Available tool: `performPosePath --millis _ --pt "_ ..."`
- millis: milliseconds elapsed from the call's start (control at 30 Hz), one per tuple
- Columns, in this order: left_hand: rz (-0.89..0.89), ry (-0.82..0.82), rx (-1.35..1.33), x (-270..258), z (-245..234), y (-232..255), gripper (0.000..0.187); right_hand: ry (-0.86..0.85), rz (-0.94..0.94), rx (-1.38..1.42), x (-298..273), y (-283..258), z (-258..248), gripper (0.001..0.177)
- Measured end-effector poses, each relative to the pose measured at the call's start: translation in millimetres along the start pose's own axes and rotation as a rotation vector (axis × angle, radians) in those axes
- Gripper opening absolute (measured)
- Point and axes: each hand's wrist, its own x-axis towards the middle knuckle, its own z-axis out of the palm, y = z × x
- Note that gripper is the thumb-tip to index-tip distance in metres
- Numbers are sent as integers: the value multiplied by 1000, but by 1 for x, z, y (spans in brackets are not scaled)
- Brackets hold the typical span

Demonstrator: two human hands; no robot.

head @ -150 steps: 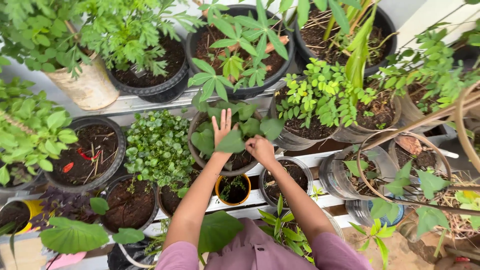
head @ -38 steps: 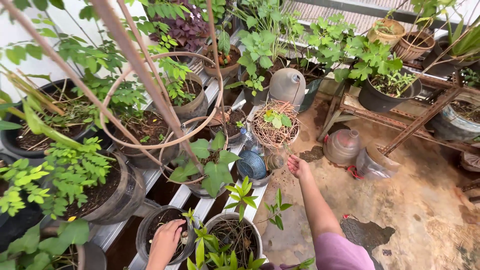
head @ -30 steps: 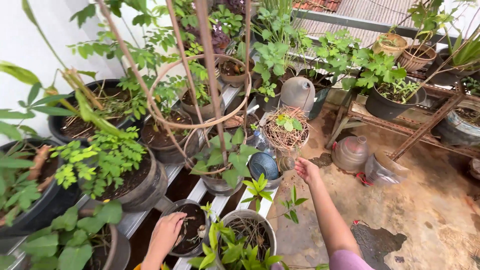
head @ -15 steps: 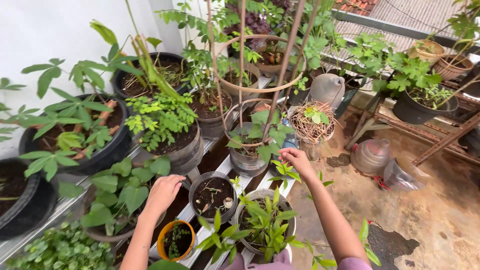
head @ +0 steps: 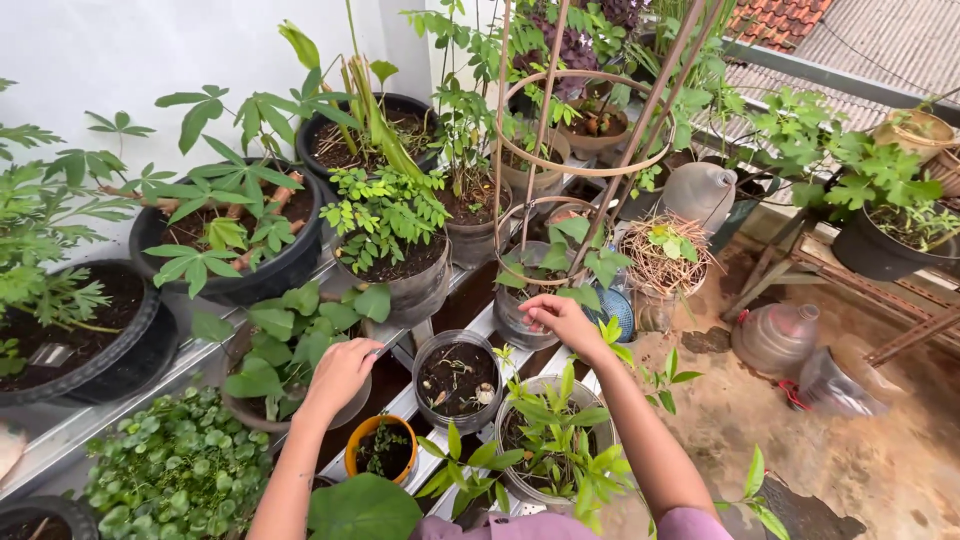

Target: Tending to various potted plants on a multi-tiered shelf, checking leaves and removing dead foliage.

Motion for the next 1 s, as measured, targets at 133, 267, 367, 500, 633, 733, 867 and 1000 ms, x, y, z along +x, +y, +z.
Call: performPosePath --millis 133,267,367,500,633,733,867,1000 --pt "3 19 -7 -15 -5 -11 25 -19 -28 -1 13 4 7 24" --pt "-12 21 1 -25 -12 -20 25 -21 -24 5 18 -5 22 23" --pt "-26 36 0 -29 -10 -23 24 -39 -18 -16 15 -12 29 23" --pt "94 155 163 -24 0 -38 21 -78 -51 -62 27 -23 40 23" --pt "149 225 309 -1 -23 -8 22 -144 -67 -82 34 -41 50 22" --pt "208 298 397 9 -31 8 23 -183 -112 -31 44 -42 59 22" --pt "286 340 533 26 -35 19 19 -204 -116 20 61 -40 67 22" --pt "291 323 632 42 -41 31 11 -219 -110 41 84 -30 68 23"
